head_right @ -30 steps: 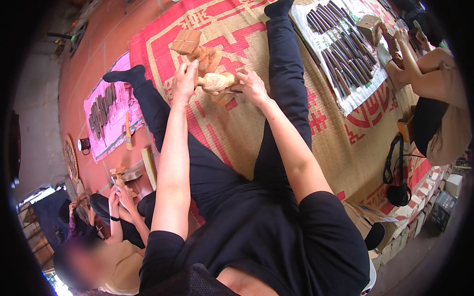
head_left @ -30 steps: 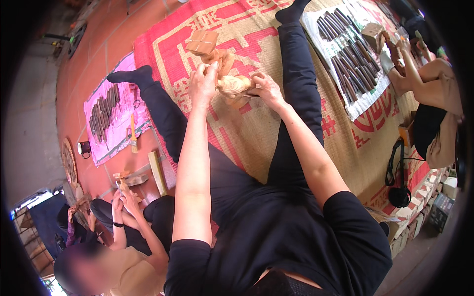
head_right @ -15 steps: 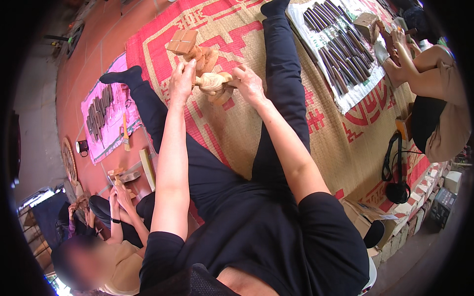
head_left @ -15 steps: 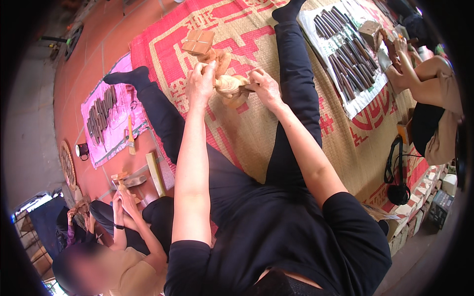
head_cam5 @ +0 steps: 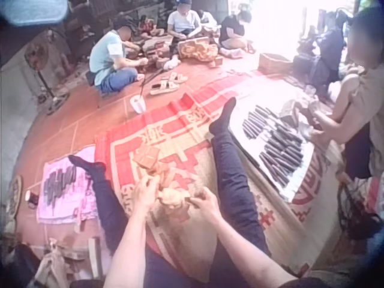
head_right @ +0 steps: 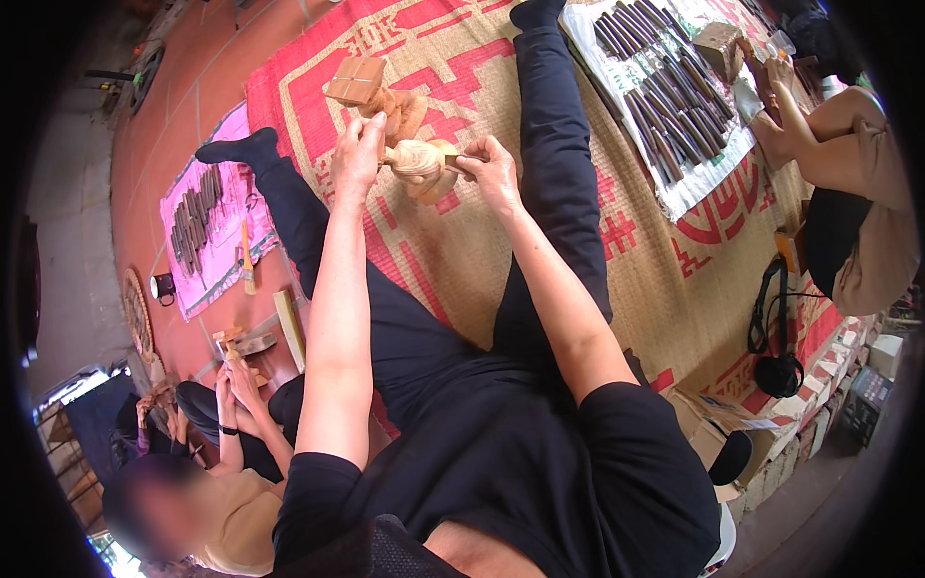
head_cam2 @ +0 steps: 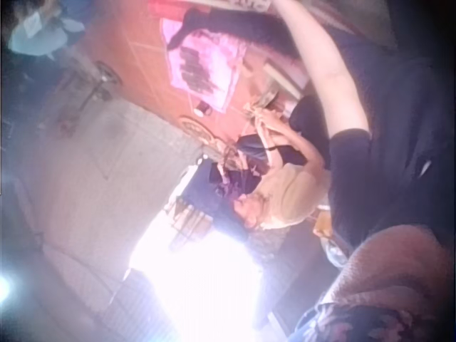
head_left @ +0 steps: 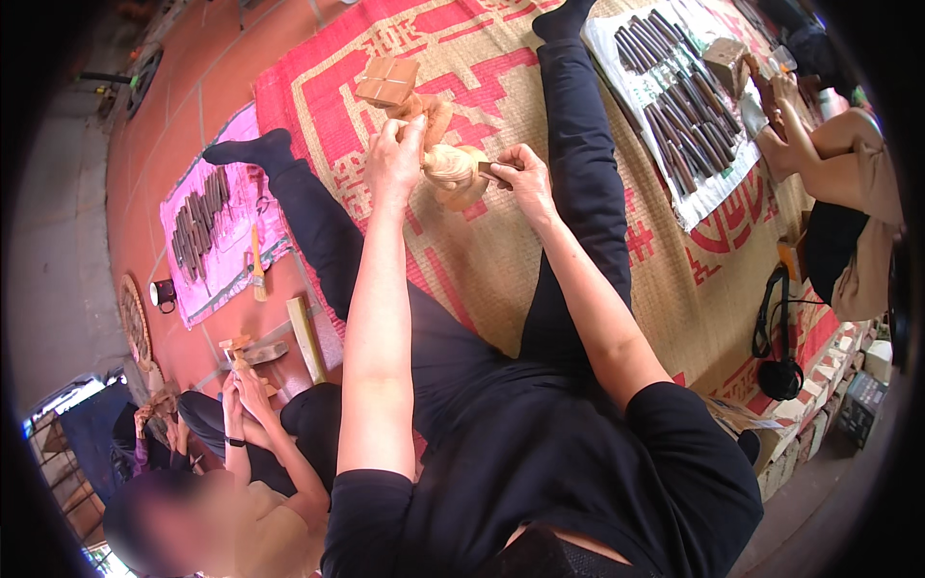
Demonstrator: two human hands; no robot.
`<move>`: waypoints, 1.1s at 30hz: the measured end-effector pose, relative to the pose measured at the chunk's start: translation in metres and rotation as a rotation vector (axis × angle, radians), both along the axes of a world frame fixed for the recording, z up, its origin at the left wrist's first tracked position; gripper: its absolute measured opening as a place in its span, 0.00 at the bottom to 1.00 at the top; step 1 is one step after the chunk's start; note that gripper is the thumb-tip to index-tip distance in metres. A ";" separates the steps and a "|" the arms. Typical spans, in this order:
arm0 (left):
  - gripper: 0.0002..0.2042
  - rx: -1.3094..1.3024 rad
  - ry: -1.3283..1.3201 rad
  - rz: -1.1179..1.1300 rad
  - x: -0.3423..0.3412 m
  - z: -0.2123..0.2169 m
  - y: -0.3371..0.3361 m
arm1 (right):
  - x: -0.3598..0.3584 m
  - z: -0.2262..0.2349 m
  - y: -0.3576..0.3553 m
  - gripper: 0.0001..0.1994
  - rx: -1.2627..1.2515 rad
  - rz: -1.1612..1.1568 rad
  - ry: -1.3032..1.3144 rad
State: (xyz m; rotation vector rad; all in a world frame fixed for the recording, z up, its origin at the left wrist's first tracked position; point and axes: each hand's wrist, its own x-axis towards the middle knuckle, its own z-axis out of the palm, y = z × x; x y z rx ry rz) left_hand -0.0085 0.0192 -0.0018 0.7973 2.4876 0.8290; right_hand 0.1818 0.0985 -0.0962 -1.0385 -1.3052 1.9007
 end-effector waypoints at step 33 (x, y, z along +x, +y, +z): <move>0.43 -0.101 0.393 -0.897 0.065 0.043 0.006 | 0.015 -0.047 -0.014 0.05 0.044 0.065 -0.109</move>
